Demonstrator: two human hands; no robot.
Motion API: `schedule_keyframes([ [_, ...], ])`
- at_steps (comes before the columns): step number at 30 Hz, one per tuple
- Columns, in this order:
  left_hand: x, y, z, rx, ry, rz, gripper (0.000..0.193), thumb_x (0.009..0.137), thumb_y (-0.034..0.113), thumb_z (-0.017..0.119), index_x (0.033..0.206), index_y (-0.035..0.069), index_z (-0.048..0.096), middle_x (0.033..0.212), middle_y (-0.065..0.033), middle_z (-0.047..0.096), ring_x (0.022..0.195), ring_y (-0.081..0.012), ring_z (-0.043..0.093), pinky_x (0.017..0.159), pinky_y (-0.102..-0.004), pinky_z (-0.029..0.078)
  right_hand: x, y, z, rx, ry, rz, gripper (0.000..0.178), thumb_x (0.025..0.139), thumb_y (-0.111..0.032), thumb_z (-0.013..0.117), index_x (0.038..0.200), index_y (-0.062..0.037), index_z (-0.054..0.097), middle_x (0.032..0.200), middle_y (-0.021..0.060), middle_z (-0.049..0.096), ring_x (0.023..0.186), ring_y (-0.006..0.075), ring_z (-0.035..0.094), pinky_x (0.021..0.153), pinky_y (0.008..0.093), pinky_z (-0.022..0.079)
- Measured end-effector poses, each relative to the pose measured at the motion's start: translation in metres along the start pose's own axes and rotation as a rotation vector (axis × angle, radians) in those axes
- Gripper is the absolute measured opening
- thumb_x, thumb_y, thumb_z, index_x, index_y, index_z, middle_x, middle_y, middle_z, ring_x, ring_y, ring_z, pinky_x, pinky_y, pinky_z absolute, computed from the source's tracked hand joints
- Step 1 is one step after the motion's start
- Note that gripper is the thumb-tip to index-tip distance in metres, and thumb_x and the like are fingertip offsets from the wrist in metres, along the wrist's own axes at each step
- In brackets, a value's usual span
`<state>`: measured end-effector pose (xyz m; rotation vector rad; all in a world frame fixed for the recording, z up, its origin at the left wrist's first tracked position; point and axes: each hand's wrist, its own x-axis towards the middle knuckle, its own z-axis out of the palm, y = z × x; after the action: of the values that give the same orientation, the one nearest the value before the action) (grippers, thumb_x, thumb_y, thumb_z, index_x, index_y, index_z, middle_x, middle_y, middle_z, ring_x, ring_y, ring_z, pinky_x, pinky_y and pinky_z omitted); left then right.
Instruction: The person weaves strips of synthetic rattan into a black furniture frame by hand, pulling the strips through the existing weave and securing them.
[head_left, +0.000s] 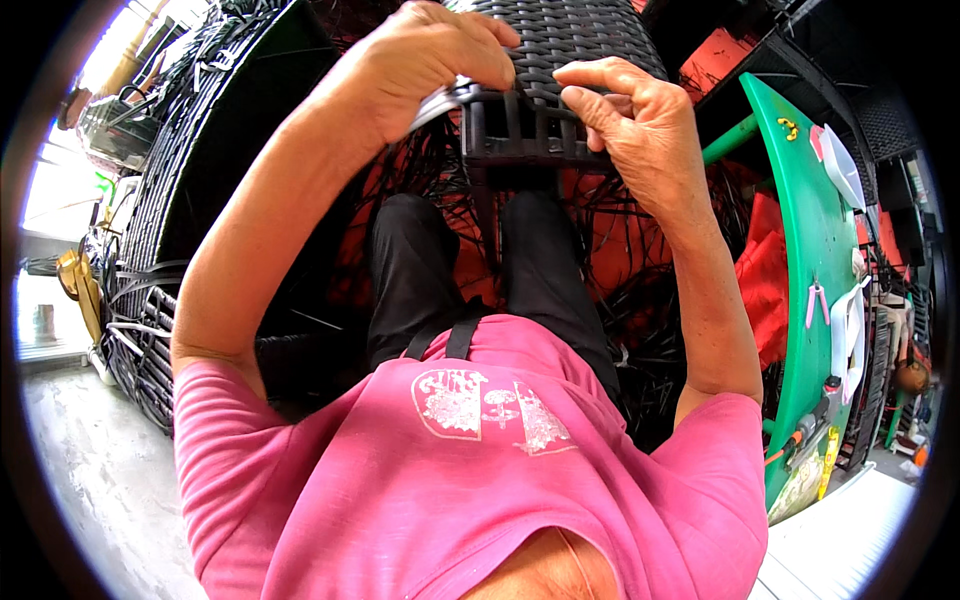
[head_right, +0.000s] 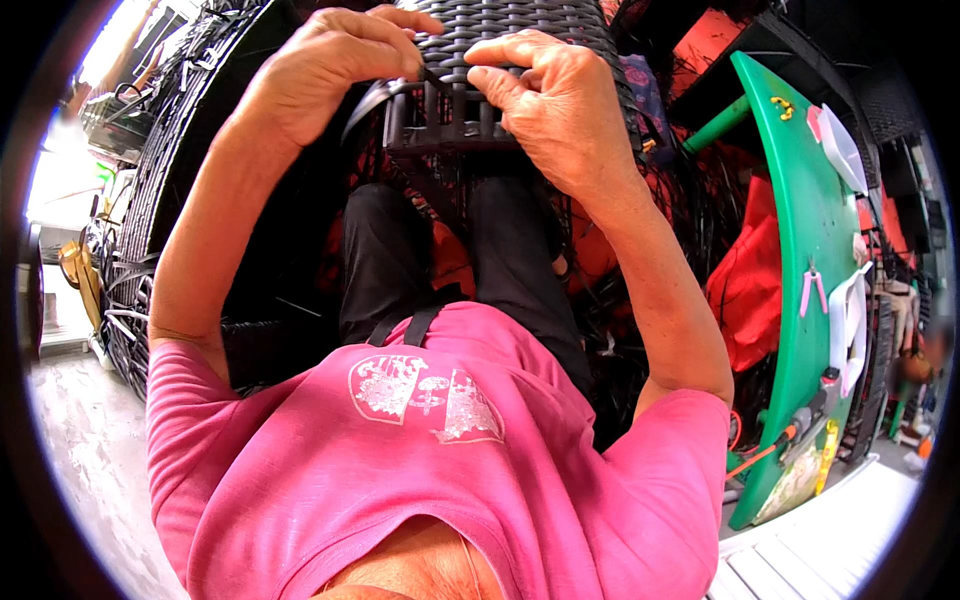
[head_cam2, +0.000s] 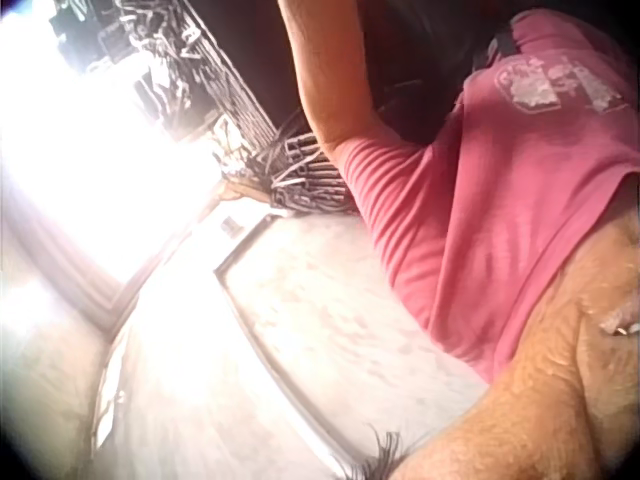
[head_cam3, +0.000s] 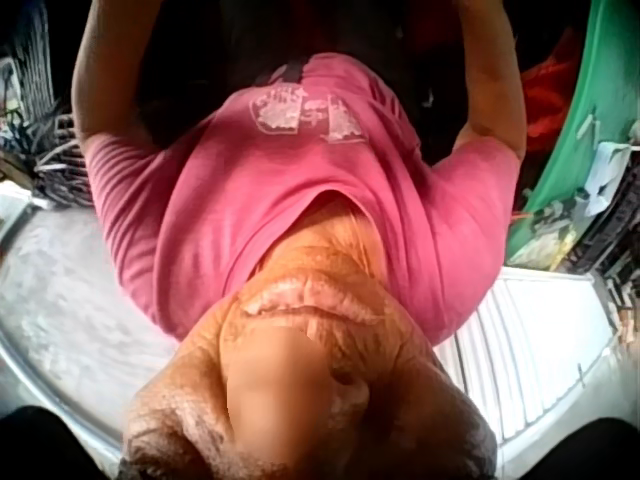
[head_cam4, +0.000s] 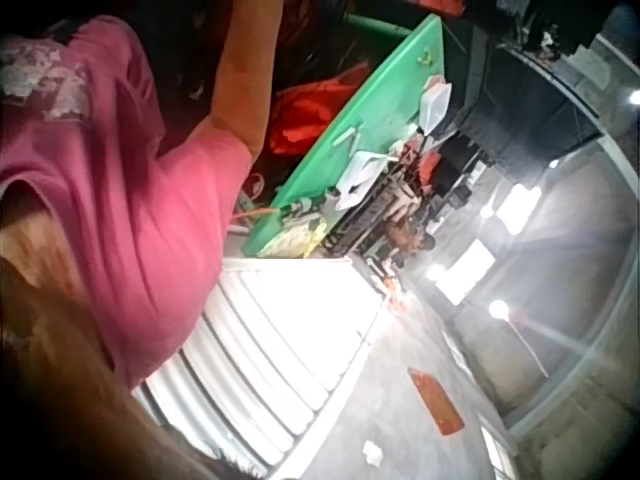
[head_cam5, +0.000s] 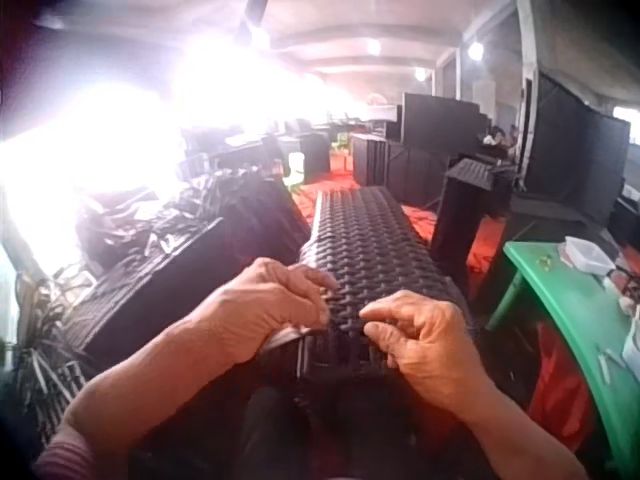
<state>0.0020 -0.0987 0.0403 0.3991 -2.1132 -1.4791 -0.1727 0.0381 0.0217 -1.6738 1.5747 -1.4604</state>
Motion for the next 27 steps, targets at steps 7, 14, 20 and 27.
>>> schedule_keyframes([
  [7, -0.036, 0.028, 0.016, -0.081, 0.165, 0.077, 0.012, 0.082, 0.002, 0.059, 0.085, -0.006, 0.067, 0.097, -0.0102, 0.066, 0.087, -0.0138, 0.06, 0.084, -0.025, 0.044, 0.005, -0.013, 0.014, 0.423, -0.142, 0.081, 0.017, 0.086, -0.012, 0.065, 0.098, -0.0017, 0.069, 0.068, -0.0003, 0.062, 0.052, 0.0033, 0.052, 0.045, 0.0157, 0.042],
  [14, -0.076, -0.007, 0.078, 0.123, 0.838, 0.117, 0.014, 0.091, 0.002, 0.053, 0.099, -0.001, 0.064, 0.088, -0.0023, 0.062, 0.081, -0.006, 0.055, 0.074, -0.018, 0.043, 0.008, -0.016, 0.015, 0.387, -0.177, 0.129, 0.012, 0.083, -0.003, 0.064, 0.093, 0.0019, 0.068, 0.066, 0.0009, 0.061, 0.048, 0.0032, 0.05, 0.043, 0.0171, 0.042],
  [20, -0.072, -0.031, 0.088, 0.25, 0.711, 0.134, 0.02, 0.084, 0.005, 0.065, 0.103, -0.003, 0.061, 0.107, -0.0083, 0.057, 0.094, -0.013, 0.057, 0.081, -0.0241, 0.047, 0.004, -0.029, 0.003, 0.134, -0.193, 0.183, 0.013, 0.082, -0.004, 0.06, 0.09, 0.0037, 0.068, 0.065, 0.0005, 0.06, 0.047, 0.0034, 0.051, 0.042, 0.0174, 0.042],
  [27, -0.069, -0.034, 0.099, 0.285, 0.735, 0.123, 0.042, 0.076, 0.017, 0.075, 0.111, 0.001, 0.059, 0.118, -0.0108, 0.05, 0.107, -0.0202, 0.055, 0.087, -0.0291, 0.047, -0.01, -0.035, -0.001, -0.045, -0.219, 0.246, 0.012, 0.084, -0.004, 0.06, 0.092, 0.0006, 0.068, 0.068, 0.0002, 0.061, 0.05, 0.0035, 0.052, 0.044, 0.0184, 0.043],
])
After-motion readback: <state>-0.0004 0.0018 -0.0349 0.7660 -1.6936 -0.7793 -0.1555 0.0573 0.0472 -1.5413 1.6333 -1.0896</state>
